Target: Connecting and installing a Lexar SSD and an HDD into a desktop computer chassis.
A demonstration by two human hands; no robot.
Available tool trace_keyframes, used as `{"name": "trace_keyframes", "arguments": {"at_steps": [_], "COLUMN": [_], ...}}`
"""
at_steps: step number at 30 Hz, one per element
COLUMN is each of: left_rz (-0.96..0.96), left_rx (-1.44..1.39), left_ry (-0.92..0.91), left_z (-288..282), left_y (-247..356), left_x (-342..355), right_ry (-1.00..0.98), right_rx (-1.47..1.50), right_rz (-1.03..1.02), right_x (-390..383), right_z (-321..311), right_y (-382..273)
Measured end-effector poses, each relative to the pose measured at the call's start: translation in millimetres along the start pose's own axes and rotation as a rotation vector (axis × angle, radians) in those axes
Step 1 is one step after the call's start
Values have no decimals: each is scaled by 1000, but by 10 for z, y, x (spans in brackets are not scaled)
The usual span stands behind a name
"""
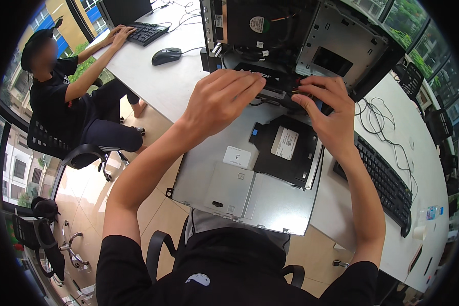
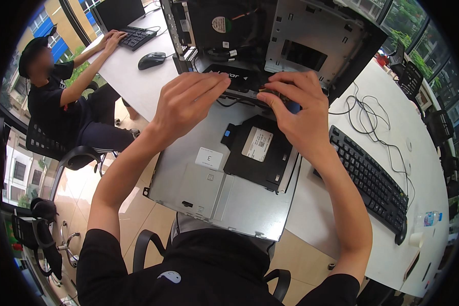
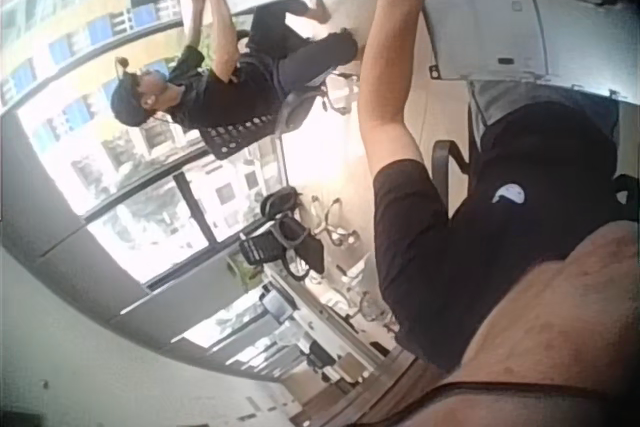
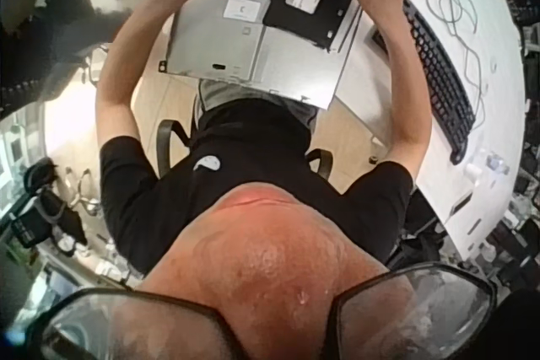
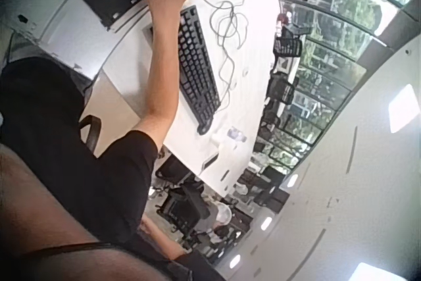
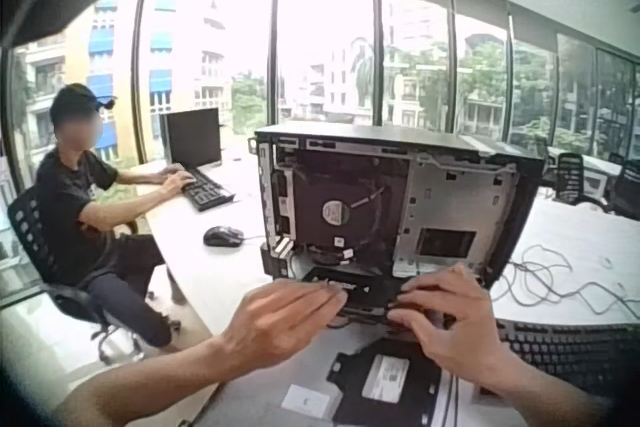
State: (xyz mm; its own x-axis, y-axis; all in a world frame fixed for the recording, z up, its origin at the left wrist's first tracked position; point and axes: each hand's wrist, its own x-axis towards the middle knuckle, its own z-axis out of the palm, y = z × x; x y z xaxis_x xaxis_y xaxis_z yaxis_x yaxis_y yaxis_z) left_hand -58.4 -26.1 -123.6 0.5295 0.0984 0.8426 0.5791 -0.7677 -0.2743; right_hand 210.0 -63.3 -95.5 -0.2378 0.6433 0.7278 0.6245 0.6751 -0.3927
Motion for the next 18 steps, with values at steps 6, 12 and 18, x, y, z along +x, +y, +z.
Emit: {"name": "trace_keyframes", "arguments": {"at_steps": [6,12,18], "left_rz": [-2,-52,-124], "left_rx": [113,204,188], "left_ry": [-5,-46,-162], "left_z": [131,135,61], "left_y": [-168,-234,-183], "left_x": [-112,-191,-123], "right_ry": [128,77,-8], "right_rx": [-106,-187,-288], "right_rz": [-113,-247,-283], "right_x": [35,31,-52], "right_z": [-46,-27,49], "right_y": [-18,-98,7]}}
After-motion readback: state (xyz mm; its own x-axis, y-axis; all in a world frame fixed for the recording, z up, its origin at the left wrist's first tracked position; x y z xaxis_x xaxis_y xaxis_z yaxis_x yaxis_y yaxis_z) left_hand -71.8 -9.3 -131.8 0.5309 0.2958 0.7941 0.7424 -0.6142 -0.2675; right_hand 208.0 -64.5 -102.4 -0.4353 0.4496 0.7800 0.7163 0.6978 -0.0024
